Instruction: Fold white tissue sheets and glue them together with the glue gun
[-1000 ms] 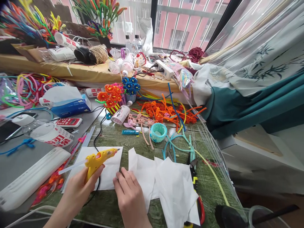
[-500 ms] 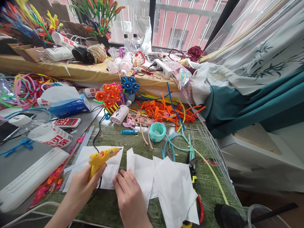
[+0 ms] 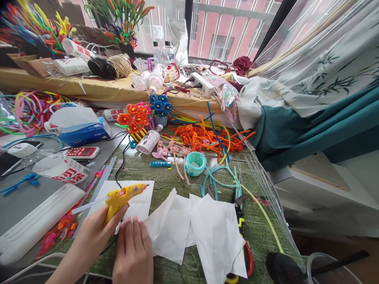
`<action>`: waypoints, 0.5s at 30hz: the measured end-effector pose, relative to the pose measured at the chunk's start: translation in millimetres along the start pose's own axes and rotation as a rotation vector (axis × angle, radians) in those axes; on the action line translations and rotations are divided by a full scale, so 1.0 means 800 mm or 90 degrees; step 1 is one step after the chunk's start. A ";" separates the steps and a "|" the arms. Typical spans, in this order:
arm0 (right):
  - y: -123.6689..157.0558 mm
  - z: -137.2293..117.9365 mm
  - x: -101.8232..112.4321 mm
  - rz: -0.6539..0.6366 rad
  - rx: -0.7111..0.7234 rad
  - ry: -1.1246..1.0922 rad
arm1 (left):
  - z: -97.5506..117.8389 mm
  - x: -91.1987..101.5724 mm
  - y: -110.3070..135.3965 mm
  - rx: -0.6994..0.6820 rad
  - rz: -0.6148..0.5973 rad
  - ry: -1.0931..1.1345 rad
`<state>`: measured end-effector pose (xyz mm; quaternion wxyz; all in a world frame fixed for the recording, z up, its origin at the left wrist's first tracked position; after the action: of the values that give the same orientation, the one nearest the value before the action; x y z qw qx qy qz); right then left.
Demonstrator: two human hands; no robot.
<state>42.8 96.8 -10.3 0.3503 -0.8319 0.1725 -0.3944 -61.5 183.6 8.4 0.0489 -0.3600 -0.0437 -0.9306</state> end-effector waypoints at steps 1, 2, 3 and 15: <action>0.003 -0.004 -0.007 -0.004 -0.023 0.008 | 0.001 0.004 -0.002 -0.004 0.000 -0.017; 0.004 -0.007 -0.012 -0.013 -0.041 0.021 | 0.002 0.009 -0.004 -0.008 0.003 -0.037; 0.004 -0.007 -0.015 -0.026 -0.056 0.037 | 0.004 0.015 -0.006 -0.015 0.010 -0.057; -0.006 -0.011 -0.021 -0.056 0.016 0.048 | 0.013 0.135 -0.010 0.024 0.217 -0.180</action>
<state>25.7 105.6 -11.8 0.3365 -0.8187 0.1435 -0.4427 -135.2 186.6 88.4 0.2058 -0.4882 -0.0061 -0.8481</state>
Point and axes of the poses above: each hand's wrist, its own y-axis away from the middle knuckle, its own x-axis out of the back of the hand, z = x × y, the point moved 8 cm from there along -y, towards the middle knuckle, and after that the axes turned 1 degree about z, right-handed, at the moved point
